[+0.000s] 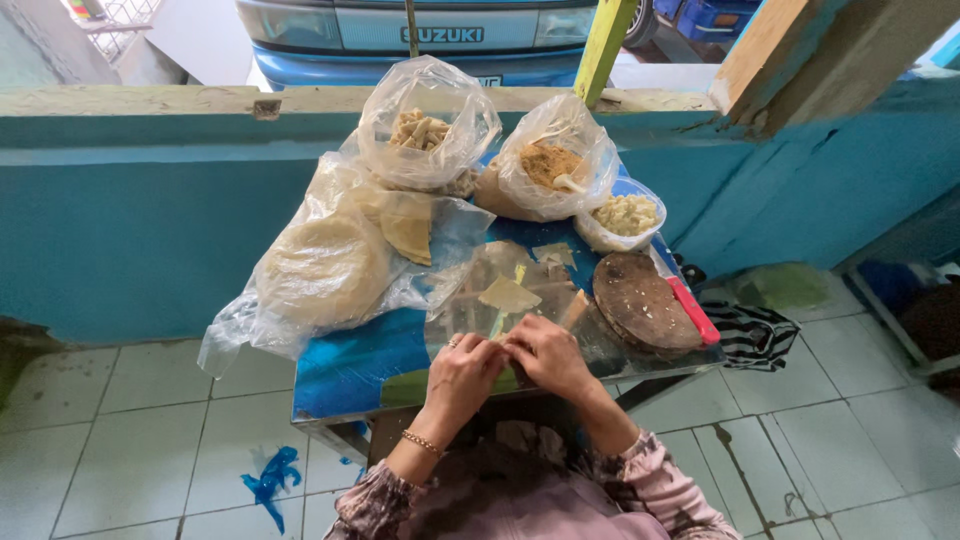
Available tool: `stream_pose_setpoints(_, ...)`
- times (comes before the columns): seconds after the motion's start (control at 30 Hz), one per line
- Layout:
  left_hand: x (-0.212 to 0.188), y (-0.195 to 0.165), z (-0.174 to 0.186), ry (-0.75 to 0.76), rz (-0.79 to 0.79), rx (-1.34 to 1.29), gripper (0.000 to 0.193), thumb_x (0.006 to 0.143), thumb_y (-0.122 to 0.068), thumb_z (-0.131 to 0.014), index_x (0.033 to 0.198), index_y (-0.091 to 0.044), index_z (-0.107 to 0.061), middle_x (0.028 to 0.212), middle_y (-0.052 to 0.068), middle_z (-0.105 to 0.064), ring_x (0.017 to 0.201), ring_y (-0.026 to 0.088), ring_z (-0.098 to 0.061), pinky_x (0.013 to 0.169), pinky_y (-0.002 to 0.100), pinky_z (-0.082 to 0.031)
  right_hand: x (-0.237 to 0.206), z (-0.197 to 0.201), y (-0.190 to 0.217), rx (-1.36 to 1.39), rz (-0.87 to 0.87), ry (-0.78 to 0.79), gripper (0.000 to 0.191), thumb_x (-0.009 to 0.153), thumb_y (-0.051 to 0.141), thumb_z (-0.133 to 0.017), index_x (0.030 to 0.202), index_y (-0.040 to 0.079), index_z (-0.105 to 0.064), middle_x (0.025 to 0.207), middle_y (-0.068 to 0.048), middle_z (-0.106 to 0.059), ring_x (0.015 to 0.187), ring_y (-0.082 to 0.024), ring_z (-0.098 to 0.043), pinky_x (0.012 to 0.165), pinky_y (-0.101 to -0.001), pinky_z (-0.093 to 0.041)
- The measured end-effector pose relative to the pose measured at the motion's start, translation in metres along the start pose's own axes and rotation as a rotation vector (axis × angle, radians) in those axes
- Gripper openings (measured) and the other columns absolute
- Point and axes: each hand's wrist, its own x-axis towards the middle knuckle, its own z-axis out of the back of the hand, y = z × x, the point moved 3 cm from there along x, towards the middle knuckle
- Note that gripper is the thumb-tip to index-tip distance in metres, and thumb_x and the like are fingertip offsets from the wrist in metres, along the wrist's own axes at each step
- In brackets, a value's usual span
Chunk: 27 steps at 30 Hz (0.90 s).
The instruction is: The person sits at a small table and folds square dough wrappers into triangular filled pastries by hand, pinching the edges closed one at a time and placing each finished piece onto a growing pile on the table. They occasionally reach into a plastic bag of filling to add it to a wrapper before folding.
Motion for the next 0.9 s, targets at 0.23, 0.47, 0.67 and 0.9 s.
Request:
stream_pose_setpoints(0.23,0.002,0.015,-0.012,0.086,0.062,0.065,0.006,0.083,-0.016,-0.075,0.079,-0.012,-0.072,0.085,0.008,-0.065,0.086,0.031,-0.065,0.071,0.043,-0.054,0.012,0.004,-0.018,0.305,-0.148,0.049,0.014,0.087,0.018,-0.072,0.099,0.010,-0.075,0.093,-0.008,-0.071,0.078,-0.027,-0.071,0.068,-0.0364,-0.055)
stream_pose_setpoints(0.47,0.003,0.014,-0.009,0.089,0.077,0.046,0.004,0.081,-0.016,-0.076,0.080,-0.013,-0.075,0.083,0.009,-0.064,0.084,0.032,-0.065,0.071,0.043,-0.054,0.022,0.003,-0.012,-0.071,0.115,0.015,0.009,0.089,0.015,-0.074,0.096,0.008,-0.073,0.096,-0.010,-0.071,0.086,-0.029,-0.070,0.072,-0.0414,-0.055)
stream_pose_setpoints(0.67,0.006,0.014,-0.004,0.095,0.106,-0.002,0.005,0.083,-0.017,-0.074,0.080,-0.013,-0.076,0.083,0.008,-0.065,0.084,0.030,-0.067,0.073,0.041,-0.055,0.078,0.074,-0.021,-0.085,0.032,-0.302,0.004,0.097,0.013,-0.068,0.097,0.010,-0.071,0.093,-0.006,-0.072,0.082,-0.022,-0.072,0.072,-0.0354,-0.057)
stream_pose_setpoints(0.9,0.018,0.024,-0.008,0.271,0.289,0.020,0.013,0.079,-0.027,-0.076,0.081,-0.015,-0.079,0.083,0.009,-0.069,0.089,0.032,-0.067,0.077,0.045,-0.053,0.049,0.050,0.031,-0.128,0.277,-0.061,0.011,0.078,0.011,-0.075,0.088,0.011,-0.069,0.093,-0.008,-0.071,0.091,-0.029,-0.066,0.079,-0.0414,-0.054)
